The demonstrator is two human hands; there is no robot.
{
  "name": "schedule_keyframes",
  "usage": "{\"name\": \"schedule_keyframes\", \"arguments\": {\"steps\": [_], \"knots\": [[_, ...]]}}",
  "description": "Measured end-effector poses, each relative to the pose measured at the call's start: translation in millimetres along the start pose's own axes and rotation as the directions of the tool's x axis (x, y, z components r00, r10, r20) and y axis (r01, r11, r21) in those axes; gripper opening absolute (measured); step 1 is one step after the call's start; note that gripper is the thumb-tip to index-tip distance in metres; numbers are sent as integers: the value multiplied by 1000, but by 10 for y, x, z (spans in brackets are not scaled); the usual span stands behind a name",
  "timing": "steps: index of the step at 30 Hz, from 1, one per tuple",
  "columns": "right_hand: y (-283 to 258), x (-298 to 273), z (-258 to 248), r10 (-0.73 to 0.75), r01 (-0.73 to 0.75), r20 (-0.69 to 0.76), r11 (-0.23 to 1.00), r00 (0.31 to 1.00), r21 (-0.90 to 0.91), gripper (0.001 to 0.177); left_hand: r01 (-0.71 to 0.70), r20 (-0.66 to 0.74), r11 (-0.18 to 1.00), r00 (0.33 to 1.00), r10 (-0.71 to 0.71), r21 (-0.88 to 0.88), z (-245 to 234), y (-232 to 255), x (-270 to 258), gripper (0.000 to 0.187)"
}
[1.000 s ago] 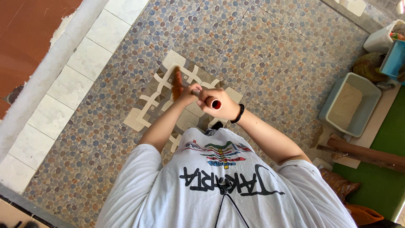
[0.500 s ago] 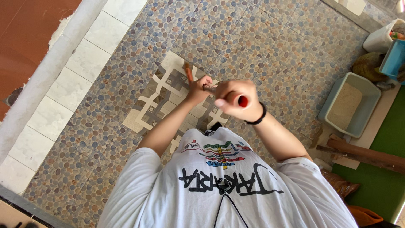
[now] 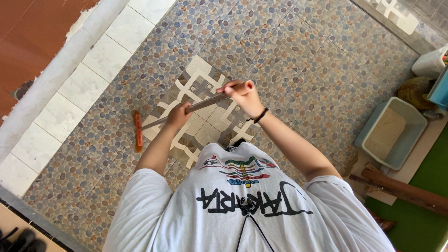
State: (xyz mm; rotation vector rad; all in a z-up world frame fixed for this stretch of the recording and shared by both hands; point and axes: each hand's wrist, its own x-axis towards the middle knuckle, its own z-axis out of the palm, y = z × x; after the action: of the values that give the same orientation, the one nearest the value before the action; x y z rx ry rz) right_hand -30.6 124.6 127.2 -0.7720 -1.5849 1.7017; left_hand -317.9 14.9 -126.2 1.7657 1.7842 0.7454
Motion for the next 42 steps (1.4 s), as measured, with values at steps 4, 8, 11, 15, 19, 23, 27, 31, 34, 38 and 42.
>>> {"name": "schedule_keyframes", "arguments": {"steps": [4,8,11,15,19,23,27,31,34,38,42], "knots": [[273,-8,234,137,-118,151,985,979,-128,24,276,29,958,960,-279,82,-47,-153,-218,20],[347,-80,385,260,-226,104,939,960,-260,23,454,52,886,887,-459,94,56,-71,-202,20],[316,-30,273,182,-147,114,954,977,-260,23,530,117,847,839,-531,41,200,27,-36,17],[216,-32,58,70,-63,114,996,991,-61,18,472,168,881,865,-472,43,423,174,233,19],[109,-71,-44,-12,22,87,993,996,-118,15,325,151,944,938,-313,-63,623,323,479,17],[-145,-100,-125,-53,58,35,981,998,-184,17,275,238,943,944,-228,-188,795,527,726,19],[-521,-110,-203,-104,109,33,946,994,-306,16,204,282,933,952,-118,-296,981,847,946,30],[-794,-132,-167,-157,170,67,873,985,-456,19,113,312,866,949,52,-488,1292,1197,1144,44],[-921,-139,-82,-219,247,115,852,969,-461,20,90,273,668,946,174,-739,1547,1549,1311,41],[-1138,-200,-92,-229,266,136,815,964,-515,21,50,189,541,960,204,-839,1610,1826,1383,77],[-1439,-342,-357,-292,297,73,874,954,-384,19,-288,170,887,915,366,-361,1131,2103,1293,23]]}}
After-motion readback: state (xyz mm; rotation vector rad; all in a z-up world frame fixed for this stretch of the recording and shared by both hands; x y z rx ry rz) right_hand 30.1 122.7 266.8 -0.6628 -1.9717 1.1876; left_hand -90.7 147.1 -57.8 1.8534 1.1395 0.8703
